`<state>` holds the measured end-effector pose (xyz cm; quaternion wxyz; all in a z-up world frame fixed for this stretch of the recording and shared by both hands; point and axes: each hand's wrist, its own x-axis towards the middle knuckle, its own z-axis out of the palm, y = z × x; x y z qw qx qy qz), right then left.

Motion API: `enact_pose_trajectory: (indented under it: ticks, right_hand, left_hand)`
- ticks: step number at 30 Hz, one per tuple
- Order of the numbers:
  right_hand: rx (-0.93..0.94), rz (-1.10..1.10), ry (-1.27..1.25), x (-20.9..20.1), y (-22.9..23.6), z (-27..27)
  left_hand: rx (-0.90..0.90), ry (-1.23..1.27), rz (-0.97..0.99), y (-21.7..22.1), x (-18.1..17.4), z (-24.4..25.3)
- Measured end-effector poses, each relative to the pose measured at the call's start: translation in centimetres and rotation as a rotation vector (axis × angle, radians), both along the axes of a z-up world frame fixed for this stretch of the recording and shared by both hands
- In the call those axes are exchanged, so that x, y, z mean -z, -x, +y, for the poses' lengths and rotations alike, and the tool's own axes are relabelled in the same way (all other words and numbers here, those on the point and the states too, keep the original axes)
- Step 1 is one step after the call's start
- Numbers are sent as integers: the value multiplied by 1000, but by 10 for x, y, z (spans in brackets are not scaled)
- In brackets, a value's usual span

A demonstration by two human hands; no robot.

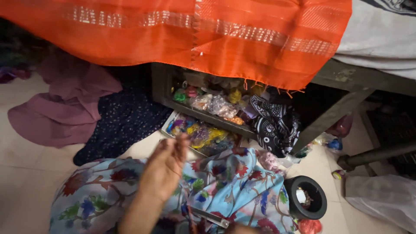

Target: Sewing decorative threads or beads onto the edge of an orange saree.

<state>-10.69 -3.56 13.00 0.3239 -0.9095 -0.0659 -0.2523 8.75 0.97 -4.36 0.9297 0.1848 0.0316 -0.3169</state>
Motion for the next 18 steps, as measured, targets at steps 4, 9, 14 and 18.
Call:
enact_pose_trajectory:
  ticks: [4,9,14,18]
  right_hand:
    - [-93,12,-13,79,51,-151]
    - [383,233,-127,143,112,-232]
    - [586,396,-358,192,169,-267]
    - [877,662,-337,261,219,-312]
  left_hand:
    - [-125,-18,-53,-19,26,28]
    - [-72,-274,-33,18,61,28]
    - [40,-539,-172,51,106,5]
    - [129,-520,-156,65,125,-9]
